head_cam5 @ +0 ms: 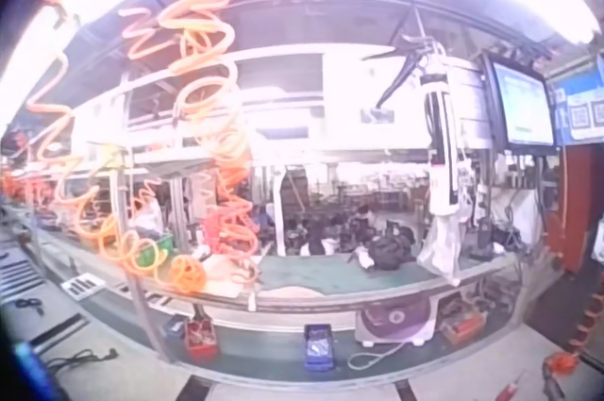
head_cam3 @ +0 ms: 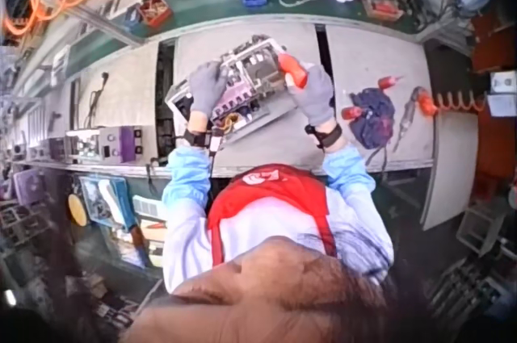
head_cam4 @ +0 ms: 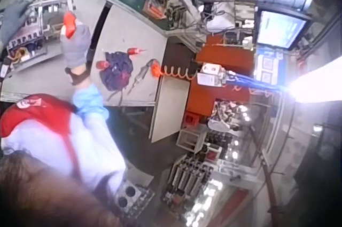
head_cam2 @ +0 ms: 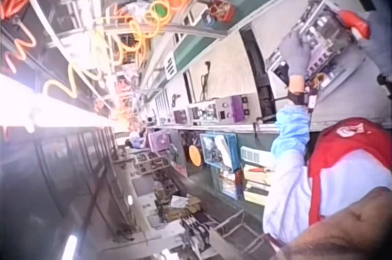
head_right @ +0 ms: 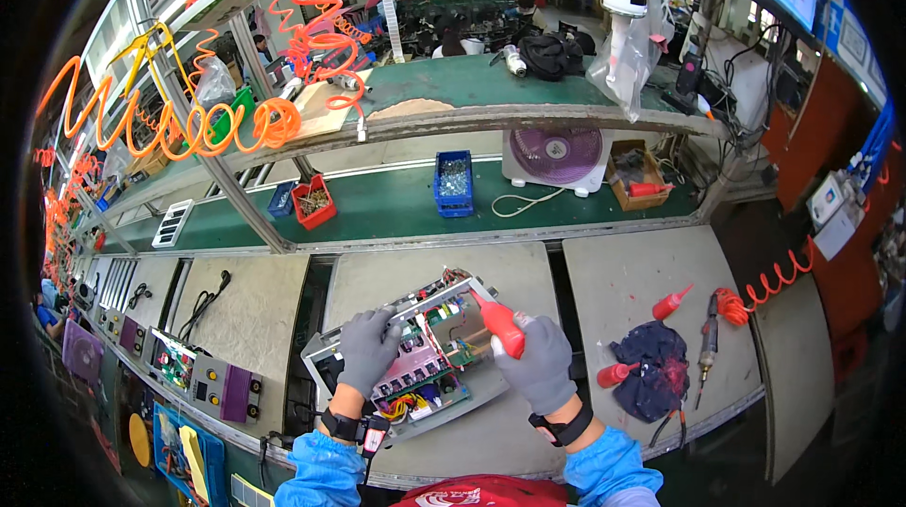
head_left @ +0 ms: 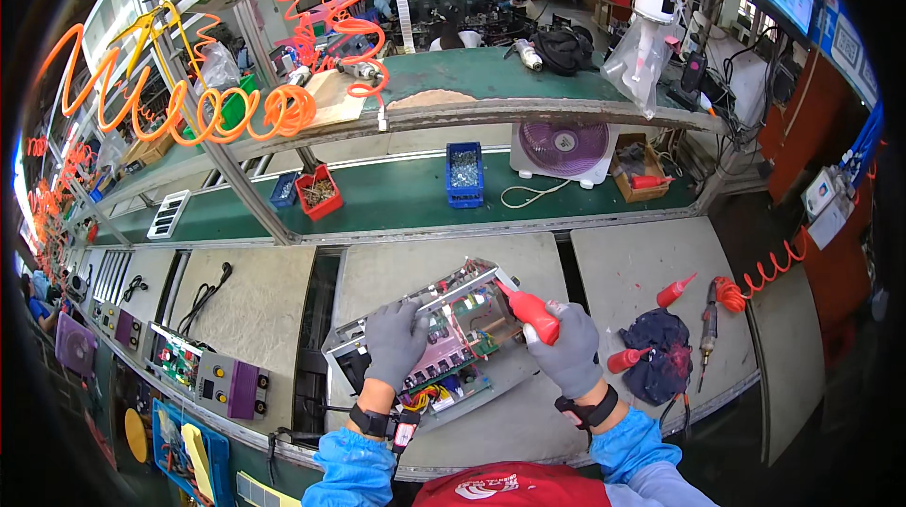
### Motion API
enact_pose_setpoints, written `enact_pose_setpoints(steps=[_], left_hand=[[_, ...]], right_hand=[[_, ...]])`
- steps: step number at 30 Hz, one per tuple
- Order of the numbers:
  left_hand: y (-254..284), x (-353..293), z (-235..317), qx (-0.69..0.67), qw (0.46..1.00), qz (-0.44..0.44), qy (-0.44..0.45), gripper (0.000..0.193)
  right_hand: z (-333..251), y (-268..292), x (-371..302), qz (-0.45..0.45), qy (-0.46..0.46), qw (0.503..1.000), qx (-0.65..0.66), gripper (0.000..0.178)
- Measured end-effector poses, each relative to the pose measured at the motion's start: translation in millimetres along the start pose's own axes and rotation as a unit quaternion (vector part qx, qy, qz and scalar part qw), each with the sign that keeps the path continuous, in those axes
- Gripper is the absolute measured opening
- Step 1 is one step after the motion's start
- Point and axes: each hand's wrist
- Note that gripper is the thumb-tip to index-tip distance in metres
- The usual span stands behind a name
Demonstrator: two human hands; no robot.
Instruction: The recorder is assembling and inspecting the internal components of a solar inverter or power supply unit on a factory assembly line, using a screwdriver and cleaning fluid.
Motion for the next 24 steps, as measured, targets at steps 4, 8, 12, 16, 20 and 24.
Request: enact_pose_setpoints(steps=[4, 8, 12, 16, 20, 24], left_hand=[[0, 0, -1, -0.004, 1.0, 0.0, 0.002, 0.029], [-2, -1, -3, 0.004, 1.0, 0.013, -0.001, 0.026], [2, -2, -2, 0.009, 1.0, -0.005, 0.011, 0.027], [-2, -1, -2, 0.006, 1.0, 0.007, 0.003, 0.027], [-2, 0, -2, -0.002, 1.0, 0.007, -0.001, 0.028], [1, 0, -2, -0.005, 1.0, -0.002, 0.001, 0.028]], right_hand=[[1, -4, -1, -0.002, 0.024, 1.0, -0.007, 0.042], [0, -4, -4, -0.022, 0.037, 0.999, -0.008, 0.043], [-2, -2, -5, -0.028, 0.032, 0.999, -0.007, 0.043], [1, -1, -5, -0.021, 0.036, 0.999, -0.007, 0.043], [1, 2, 2, -0.031, 0.039, 0.999, -0.001, 0.043], [0, 9, 1, -0.024, 0.035, 0.999, 0.015, 0.044]])
Point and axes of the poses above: each hand's wrist, its own x-axis towards the middle knuckle, its own y-axis out of the back of the hand, z = x × y, and after that the axes turned 14 degrees about y, right-handed
